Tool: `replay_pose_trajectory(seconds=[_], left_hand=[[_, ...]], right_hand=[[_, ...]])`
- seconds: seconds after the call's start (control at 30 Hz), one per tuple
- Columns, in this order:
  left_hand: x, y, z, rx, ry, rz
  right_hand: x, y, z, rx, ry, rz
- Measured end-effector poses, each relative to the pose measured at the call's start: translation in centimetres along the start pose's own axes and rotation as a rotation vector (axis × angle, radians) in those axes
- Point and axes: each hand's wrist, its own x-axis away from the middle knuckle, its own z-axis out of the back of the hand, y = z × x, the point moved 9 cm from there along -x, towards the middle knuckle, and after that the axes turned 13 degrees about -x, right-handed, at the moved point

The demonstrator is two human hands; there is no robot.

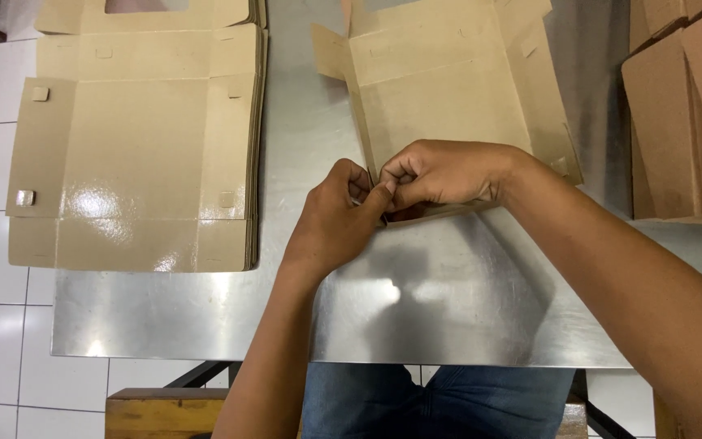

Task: The person folds flat cardboard pieces into boxes with clear windows, securing tabs and flaps by hand. They complete one box and place it aside, then begin folding another flat piece.

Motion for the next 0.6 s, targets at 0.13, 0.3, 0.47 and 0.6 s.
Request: replay_pose_trajectory(seconds=[0.13,0.3,0.47,0.6], left_hand=[[0.2,0.6,0.2,-0.028,0.004,-0.009],[0.4,0.9,0.5,-0.136,0.021,-0.002],[0.9,1.0,0.2,-0.276,-0.01,0.048],[0.5,1.0,-0.4,-0.358,-0.042,0.06]], right_hand=[[0.1,-0.6,-0.5,-0.013,-0.014,0.003],[1.4,-2.2,-1.4,0.078,-0.018,-0.013],[1.2,-2.8,-1.7,0.197,-0.01,0.017],[1.5,-3.4,-1.8,0.282,0.018,0.031]])
